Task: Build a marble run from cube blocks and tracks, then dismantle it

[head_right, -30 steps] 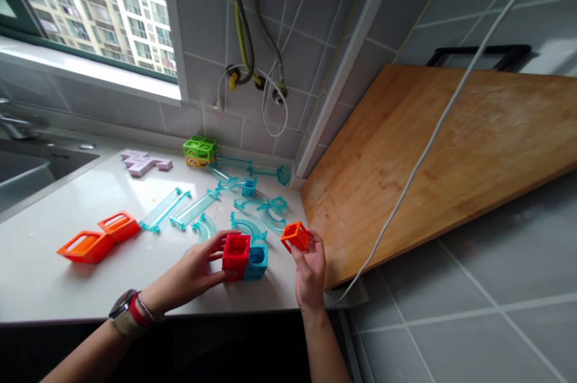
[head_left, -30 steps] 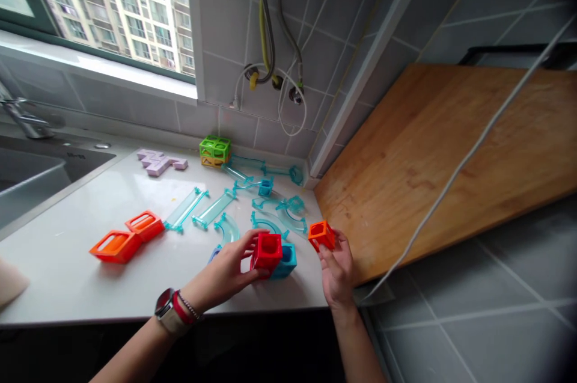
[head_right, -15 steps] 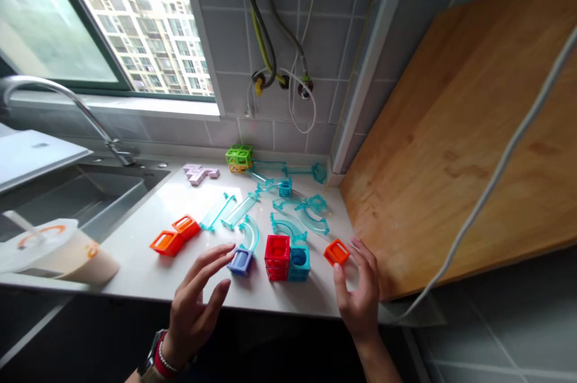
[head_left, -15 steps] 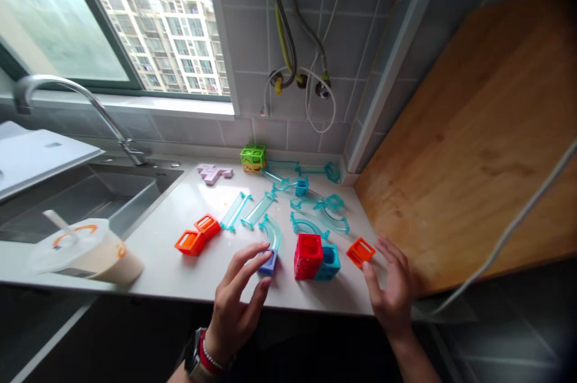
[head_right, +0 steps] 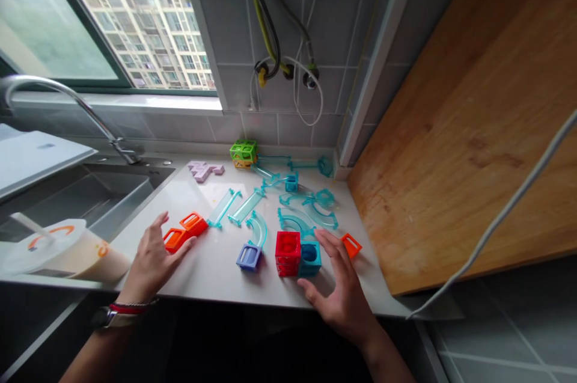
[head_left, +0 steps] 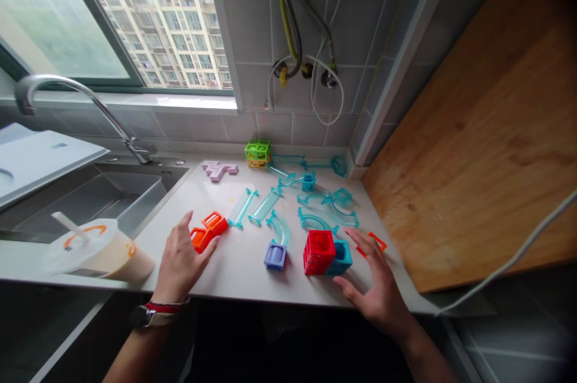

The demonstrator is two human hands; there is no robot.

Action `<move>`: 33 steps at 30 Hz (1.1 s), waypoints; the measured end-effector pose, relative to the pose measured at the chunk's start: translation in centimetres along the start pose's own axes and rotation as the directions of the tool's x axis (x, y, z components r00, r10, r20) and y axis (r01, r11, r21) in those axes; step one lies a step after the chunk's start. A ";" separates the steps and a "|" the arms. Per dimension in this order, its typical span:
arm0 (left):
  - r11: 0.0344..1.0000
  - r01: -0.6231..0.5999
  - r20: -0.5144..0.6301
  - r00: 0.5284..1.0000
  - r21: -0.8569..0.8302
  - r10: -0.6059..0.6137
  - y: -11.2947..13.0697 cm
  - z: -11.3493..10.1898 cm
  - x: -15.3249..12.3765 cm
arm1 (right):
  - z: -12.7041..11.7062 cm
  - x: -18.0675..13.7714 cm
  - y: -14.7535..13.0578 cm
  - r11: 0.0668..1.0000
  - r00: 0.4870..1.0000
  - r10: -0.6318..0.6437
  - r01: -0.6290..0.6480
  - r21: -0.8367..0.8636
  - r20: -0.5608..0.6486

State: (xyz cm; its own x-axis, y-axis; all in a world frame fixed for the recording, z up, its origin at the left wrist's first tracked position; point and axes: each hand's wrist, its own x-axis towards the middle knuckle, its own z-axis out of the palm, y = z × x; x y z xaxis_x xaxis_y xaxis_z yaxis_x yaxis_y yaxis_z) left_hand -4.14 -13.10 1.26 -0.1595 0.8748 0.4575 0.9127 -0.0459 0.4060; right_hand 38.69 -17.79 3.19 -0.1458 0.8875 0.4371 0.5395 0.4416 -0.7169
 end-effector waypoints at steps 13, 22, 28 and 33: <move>0.953 0.202 0.077 0.979 -0.226 -0.190 -0.7 1.2 -0.2 | -0.3 5.4 -0.7 0.996 0.929 0.067 -0.040 -0.081 0.364; 0.640 0.326 0.225 0.945 -0.695 -0.237 0.0 0.9 -0.4 | 0.7 3.6 1.4 0.992 0.972 0.014 0.015 -0.122 0.233; 0.534 0.360 0.270 0.932 -0.765 -0.241 -0.1 0.1 -0.5 | 2.2 2.9 2.2 0.988 0.988 0.043 -0.020 -0.155 0.147; 0.452 0.421 0.302 0.900 -0.786 -0.313 -0.5 0.0 -0.4 | 2.2 3.0 1.8 0.988 0.992 0.056 -0.039 -0.146 0.117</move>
State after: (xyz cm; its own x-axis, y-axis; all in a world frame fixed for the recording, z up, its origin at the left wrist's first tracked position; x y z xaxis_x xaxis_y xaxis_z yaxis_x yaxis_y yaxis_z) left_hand -4.56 -13.44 0.87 -0.3160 0.9477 0.0457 0.0500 -0.0315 0.9983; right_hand 37.42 -14.05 2.04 -0.2108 0.9203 0.3295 0.6602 0.3827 -0.6463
